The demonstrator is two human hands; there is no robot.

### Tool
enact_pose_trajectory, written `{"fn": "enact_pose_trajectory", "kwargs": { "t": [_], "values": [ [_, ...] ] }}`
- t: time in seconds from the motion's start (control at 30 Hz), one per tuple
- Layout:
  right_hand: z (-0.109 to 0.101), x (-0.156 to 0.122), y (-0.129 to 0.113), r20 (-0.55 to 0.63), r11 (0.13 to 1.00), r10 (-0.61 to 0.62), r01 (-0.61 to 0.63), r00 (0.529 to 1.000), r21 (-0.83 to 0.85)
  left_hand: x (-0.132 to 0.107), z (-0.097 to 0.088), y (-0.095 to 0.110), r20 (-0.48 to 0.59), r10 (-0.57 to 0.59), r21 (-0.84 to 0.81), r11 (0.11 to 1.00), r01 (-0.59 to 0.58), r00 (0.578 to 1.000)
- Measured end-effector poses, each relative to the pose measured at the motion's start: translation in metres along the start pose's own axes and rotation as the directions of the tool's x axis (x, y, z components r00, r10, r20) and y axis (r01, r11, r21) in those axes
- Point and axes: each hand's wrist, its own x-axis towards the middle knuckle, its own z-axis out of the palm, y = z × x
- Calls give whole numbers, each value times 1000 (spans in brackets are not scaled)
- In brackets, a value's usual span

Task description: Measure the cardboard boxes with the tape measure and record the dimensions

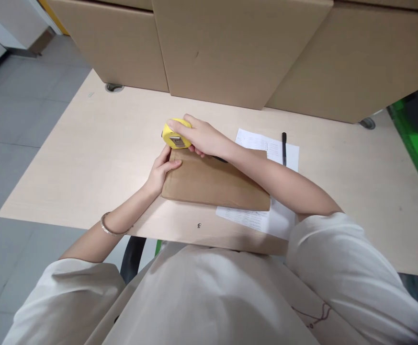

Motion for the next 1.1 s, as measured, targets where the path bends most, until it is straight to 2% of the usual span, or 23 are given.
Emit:
{"fn": "enact_pose_trajectory", "kwargs": {
  "t": [0.13,0.23,0.37,0.43,0.53,0.67,0.8,1.0,1.1],
  "values": [
    [-6,-17,8,-75,997,-24,29,997,69,2,-4,0,-10,-34,45,998,35,999],
    [-26,-40,24,-145,996,-9,22,989,85,3,-8,0,-10,-74,93,993,74,997],
    [-68,-86,64,-255,993,63,-36,965,110,2,-10,3,9,-112,134,985,110,994],
    [-88,-112,87,-321,988,66,-18,945,151,2,-10,4,21,-120,152,982,115,993],
    [-107,-143,118,-433,980,99,-13,896,198,2,-10,7,24,-122,168,979,116,992],
    [-107,-156,140,-500,961,184,-47,846,273,1,-11,6,3,-124,141,982,123,992],
    [-99,-154,140,-542,938,278,-104,793,329,0,-17,1,17,-105,95,990,103,994],
    [-96,-160,140,-505,931,303,-138,808,339,-2,-21,-1,20,-100,89,991,98,995],
    [-93,-161,143,-515,925,319,-142,796,353,-3,-18,2,10,-118,73,990,117,993]
  ]
}}
